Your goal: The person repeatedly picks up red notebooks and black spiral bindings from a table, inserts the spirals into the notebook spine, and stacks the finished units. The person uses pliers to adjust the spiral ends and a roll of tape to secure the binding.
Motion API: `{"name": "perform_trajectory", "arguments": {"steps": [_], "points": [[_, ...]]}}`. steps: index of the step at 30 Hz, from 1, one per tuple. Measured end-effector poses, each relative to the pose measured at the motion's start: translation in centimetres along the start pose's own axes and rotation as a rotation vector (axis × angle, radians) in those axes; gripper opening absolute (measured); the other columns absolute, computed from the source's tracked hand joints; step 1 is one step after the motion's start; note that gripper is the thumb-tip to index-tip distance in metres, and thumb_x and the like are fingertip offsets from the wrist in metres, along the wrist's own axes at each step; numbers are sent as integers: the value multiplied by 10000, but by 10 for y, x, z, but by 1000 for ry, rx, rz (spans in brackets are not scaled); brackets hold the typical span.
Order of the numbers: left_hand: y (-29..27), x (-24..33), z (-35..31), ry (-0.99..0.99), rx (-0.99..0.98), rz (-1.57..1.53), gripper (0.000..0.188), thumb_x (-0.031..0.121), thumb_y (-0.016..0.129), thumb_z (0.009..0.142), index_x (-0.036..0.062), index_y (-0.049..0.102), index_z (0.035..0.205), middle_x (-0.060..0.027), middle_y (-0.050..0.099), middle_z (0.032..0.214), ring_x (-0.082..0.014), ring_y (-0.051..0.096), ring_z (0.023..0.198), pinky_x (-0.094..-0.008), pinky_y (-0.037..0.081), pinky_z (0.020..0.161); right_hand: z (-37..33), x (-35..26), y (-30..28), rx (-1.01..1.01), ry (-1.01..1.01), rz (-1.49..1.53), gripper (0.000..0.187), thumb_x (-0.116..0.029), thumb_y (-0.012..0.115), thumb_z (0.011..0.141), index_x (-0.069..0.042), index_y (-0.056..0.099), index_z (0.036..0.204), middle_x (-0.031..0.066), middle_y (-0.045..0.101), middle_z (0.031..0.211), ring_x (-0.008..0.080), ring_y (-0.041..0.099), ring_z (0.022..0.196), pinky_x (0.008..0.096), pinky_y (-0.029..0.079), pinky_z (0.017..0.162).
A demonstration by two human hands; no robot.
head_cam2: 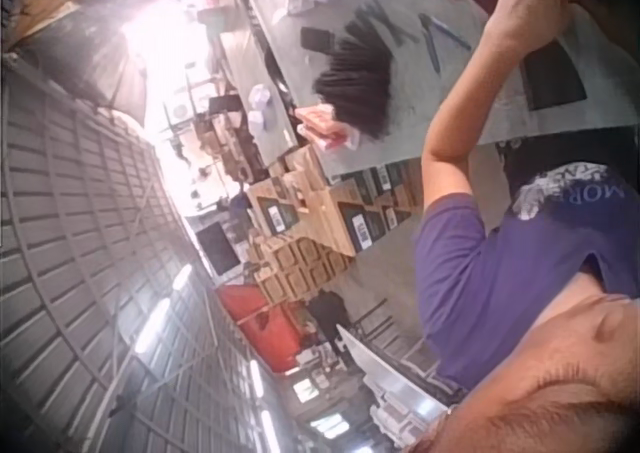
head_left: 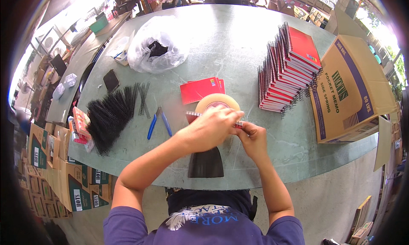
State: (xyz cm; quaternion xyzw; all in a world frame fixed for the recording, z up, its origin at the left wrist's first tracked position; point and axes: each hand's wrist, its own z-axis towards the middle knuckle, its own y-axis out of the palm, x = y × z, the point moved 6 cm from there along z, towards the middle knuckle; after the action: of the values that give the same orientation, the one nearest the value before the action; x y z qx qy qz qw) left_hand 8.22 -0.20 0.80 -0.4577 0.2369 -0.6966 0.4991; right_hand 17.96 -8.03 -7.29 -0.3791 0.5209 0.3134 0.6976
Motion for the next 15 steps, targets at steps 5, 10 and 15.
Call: {"name": "perform_trajectory", "arguments": {"steps": [5,10,15], "points": [[-2,-4,0,-86,-69,-131,161,67,628,736,-19,584,864,-180,586,867,-347,566,882,-428,442,796,1,-14,-3,-18,-30,-97,118,-56,663,822,41,663,890,34,676,756,27,554,705,209,466,632],[0,5,1,-2,-3,-101,170,38,653,731,-4,596,885,-156,599,867,-312,580,875,-388,460,785,-1,-17,0,-11,-56,-85,104,-63,654,827,36,650,860,42,661,712,27,555,684,218,468,613],[-6,3,1,-79,19,-108,113,14,603,705,15,557,808,-153,564,805,-339,561,830,-421,442,770,-2,-33,5,62,-157,-161,87,-35,630,828,34,651,877,54,664,711,39,574,686,230,476,602]]}}
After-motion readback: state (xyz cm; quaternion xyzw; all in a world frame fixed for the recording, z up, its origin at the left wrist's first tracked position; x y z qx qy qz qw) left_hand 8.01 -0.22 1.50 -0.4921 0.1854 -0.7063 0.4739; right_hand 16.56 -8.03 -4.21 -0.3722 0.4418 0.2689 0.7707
